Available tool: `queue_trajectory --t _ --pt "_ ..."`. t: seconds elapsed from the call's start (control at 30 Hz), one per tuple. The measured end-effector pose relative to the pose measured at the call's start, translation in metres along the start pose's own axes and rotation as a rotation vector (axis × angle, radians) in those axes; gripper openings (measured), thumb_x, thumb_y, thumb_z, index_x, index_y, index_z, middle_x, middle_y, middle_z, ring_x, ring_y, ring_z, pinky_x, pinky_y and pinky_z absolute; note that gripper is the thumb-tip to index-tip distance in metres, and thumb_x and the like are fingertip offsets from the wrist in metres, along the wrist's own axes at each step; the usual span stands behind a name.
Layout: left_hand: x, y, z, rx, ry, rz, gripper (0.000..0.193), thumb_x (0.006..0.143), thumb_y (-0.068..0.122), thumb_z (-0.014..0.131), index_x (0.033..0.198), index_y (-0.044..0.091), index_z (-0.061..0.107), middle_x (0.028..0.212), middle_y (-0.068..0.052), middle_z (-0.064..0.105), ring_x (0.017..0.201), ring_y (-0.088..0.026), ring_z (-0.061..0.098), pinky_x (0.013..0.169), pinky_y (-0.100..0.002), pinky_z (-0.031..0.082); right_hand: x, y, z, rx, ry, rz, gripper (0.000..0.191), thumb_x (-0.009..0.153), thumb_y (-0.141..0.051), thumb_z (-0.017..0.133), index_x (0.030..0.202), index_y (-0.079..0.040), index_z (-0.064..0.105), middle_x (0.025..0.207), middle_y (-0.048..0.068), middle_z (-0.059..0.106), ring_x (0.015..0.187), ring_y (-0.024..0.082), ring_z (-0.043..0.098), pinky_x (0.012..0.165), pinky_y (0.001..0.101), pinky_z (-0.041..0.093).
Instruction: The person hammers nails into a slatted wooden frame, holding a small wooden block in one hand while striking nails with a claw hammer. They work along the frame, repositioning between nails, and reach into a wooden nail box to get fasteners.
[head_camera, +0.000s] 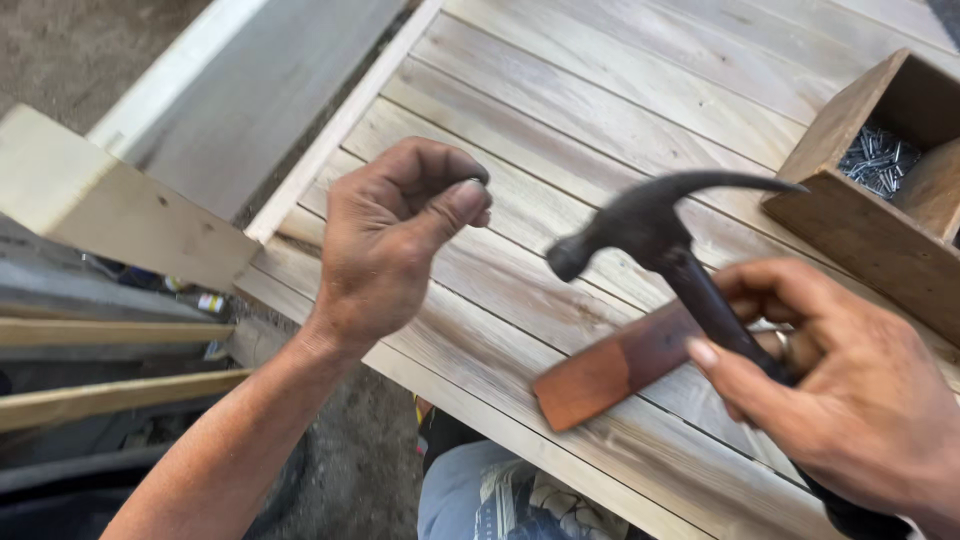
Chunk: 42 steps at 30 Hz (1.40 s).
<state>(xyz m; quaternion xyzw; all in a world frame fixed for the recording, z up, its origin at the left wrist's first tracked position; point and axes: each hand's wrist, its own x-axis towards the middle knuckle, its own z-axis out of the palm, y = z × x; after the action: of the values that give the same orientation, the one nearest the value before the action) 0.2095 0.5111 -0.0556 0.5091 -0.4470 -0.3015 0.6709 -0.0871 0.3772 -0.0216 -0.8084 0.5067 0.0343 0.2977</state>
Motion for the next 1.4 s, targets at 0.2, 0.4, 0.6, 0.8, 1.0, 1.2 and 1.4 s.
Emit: queue_trajectory --t 0.2,0.4,0.6,0.8,1.0,1.2,1.4 --pt "0.007 0.064 -0.044 0.505 -0.114 0.076 0.010 0.095 0.006 0.070 0.104 0.003 0.071 0.093 -0.005 0.077 0.086 -0.012 0.074 0.079 -0.026 0.062 0.023 -0.109 0.021 -0.072 0.092 -0.255 0.057 0.091 -0.044 0.076 0.131 -0.005 0.065 0.086 0.009 0.072 0.075 0.017 0.071 0.066 0.0333 0.059" --pt "0.057 0.116 -0.126 0.699 -0.388 0.201 0.007 0.094 0.009 0.071 0.101 0.006 0.072 0.091 -0.005 0.078 0.084 -0.011 0.077 0.075 -0.029 0.061 0.044 -0.195 0.043 0.111 0.032 0.034 0.050 0.094 -0.038 0.072 0.137 -0.012 0.064 0.085 0.014 0.067 0.064 0.024 0.070 0.054 0.0390 0.060" --pt "0.169 0.083 -0.190 0.538 -0.505 0.443 0.005 0.104 0.006 0.070 0.109 0.006 0.071 0.103 -0.006 0.075 0.094 -0.013 0.073 0.087 -0.031 0.062 0.052 -0.234 0.049 0.095 0.243 0.049 0.048 0.090 -0.035 0.074 0.130 -0.009 0.064 0.087 0.011 0.074 0.070 0.023 0.075 0.057 0.0350 0.064" --pt "0.236 -0.033 -0.212 0.054 -0.217 0.003 0.002 0.097 0.005 0.069 0.097 0.006 0.071 0.092 -0.008 0.075 0.082 -0.015 0.071 0.079 -0.031 0.063 0.069 -0.237 0.057 0.113 0.414 -0.108 0.048 0.085 -0.032 0.076 0.123 -0.004 0.067 0.091 0.010 0.079 0.078 0.022 0.078 0.063 0.0340 0.064" --pt "0.264 -0.144 -0.175 0.085 -0.218 -0.158 0.009 0.093 0.007 0.070 0.101 0.004 0.074 0.092 -0.006 0.077 0.081 -0.013 0.070 0.076 -0.029 0.061 0.103 -0.243 0.060 0.077 0.370 0.100 0.046 0.086 -0.034 0.077 0.123 -0.007 0.066 0.092 0.011 0.080 0.079 0.021 0.081 0.064 0.0342 0.066" --pt "0.278 -0.162 -0.156 0.104 -0.337 -0.081 0.011 0.084 0.004 0.075 0.095 0.007 0.077 0.097 -0.004 0.075 0.087 -0.013 0.070 0.080 -0.031 0.062 0.129 -0.252 0.051 0.100 0.459 -0.004 0.048 0.084 -0.030 0.077 0.123 -0.003 0.065 0.089 0.015 0.079 0.075 0.025 0.081 0.062 0.0358 0.065" --pt "0.276 -0.175 -0.151 0.281 -0.376 -0.010 0.011 0.081 0.009 0.080 0.092 0.008 0.079 0.092 -0.002 0.073 0.092 -0.014 0.065 0.084 -0.035 0.058 0.161 -0.245 0.047 0.052 0.376 -0.005 0.045 0.087 -0.028 0.075 0.120 0.000 0.063 0.094 0.018 0.077 0.083 0.030 0.079 0.063 0.0364 0.067"
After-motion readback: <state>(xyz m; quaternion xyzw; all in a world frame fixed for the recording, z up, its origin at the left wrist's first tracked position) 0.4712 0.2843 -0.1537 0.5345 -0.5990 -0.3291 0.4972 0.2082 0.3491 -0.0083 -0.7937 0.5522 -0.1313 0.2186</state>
